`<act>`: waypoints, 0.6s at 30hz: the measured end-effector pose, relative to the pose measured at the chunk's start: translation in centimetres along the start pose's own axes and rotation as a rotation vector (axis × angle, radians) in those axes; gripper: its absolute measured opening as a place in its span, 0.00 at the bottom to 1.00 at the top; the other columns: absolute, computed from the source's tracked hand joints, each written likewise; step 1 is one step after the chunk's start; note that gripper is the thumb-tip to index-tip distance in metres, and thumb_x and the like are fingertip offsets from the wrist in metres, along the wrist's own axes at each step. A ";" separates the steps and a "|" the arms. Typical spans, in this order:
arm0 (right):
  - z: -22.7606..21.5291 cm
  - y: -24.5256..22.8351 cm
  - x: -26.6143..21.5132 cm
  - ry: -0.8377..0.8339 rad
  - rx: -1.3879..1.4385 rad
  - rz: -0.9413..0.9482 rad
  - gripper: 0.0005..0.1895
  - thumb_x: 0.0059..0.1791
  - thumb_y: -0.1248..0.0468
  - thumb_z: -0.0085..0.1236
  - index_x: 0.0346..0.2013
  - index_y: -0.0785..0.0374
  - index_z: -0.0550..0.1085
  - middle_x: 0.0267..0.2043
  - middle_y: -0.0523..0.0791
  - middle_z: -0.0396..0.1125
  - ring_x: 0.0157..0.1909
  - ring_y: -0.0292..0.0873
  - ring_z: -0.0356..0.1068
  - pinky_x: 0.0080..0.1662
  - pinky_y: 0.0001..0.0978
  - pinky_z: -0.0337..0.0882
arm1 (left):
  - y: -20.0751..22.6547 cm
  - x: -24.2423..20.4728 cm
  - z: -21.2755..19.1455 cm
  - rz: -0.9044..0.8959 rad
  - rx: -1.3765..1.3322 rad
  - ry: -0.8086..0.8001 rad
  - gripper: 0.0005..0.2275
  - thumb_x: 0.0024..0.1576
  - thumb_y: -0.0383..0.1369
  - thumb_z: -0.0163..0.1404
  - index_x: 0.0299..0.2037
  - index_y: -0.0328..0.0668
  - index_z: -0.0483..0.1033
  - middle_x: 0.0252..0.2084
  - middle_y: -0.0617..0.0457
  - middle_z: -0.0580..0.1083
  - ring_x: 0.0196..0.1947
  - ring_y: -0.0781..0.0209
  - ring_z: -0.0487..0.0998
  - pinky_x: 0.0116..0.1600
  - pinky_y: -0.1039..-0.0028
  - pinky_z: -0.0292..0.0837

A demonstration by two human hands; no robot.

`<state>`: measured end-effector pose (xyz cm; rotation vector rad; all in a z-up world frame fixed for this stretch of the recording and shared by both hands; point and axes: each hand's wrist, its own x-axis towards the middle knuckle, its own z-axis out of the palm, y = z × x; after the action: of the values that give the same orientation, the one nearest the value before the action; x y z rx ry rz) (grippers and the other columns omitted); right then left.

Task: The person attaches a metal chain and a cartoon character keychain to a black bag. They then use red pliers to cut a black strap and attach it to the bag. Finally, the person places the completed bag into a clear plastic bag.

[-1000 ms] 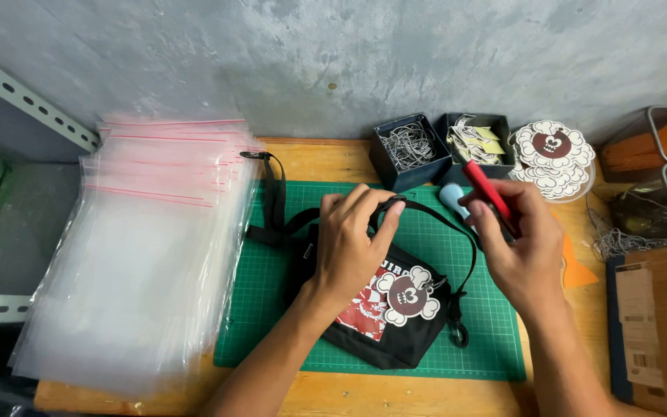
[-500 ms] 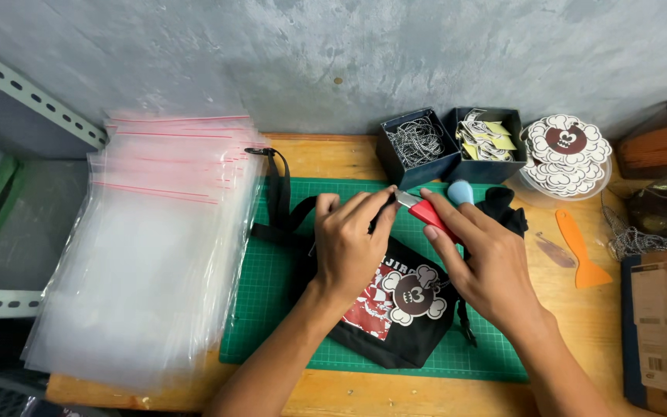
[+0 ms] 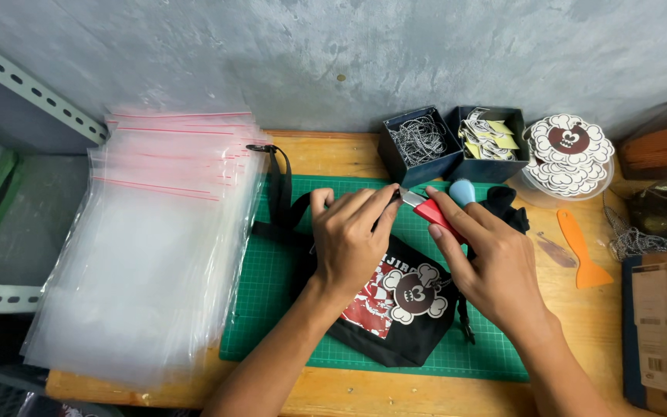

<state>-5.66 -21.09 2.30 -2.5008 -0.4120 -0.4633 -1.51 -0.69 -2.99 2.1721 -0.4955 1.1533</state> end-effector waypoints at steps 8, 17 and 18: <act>-1.8 5.9 1.2 0.020 -0.159 0.227 0.24 0.66 0.54 0.55 0.76 0.52 0.81 0.47 0.44 0.78 0.41 0.49 0.72 0.37 0.47 0.67 | 2.1 2.4 -3.6 0.055 -0.018 0.037 0.05 0.70 0.31 0.64 0.51 0.41 0.88 0.36 0.61 0.82 0.31 0.62 0.77 0.47 0.61 0.58; 0.0 2.2 1.2 0.019 0.316 -0.026 0.22 0.62 0.62 0.58 0.70 0.61 0.81 0.32 0.46 0.67 0.31 0.44 0.63 0.38 0.35 0.65 | 2.3 1.3 -1.3 0.012 -0.057 0.025 0.05 0.71 0.35 0.61 0.50 0.45 0.88 0.35 0.62 0.81 0.30 0.61 0.79 0.46 0.64 0.61; 0.6 2.5 1.4 0.074 0.344 -0.074 0.20 0.60 0.61 0.61 0.67 0.58 0.84 0.30 0.48 0.69 0.28 0.48 0.66 0.36 0.41 0.68 | 2.0 1.1 -0.6 0.003 -0.093 0.074 0.07 0.71 0.36 0.59 0.52 0.47 0.88 0.35 0.62 0.80 0.29 0.60 0.81 0.45 0.67 0.65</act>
<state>-3.27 -22.46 1.20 -2.1361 -0.5093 -0.4691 -2.44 -1.74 -1.13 2.0425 -0.5094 1.1845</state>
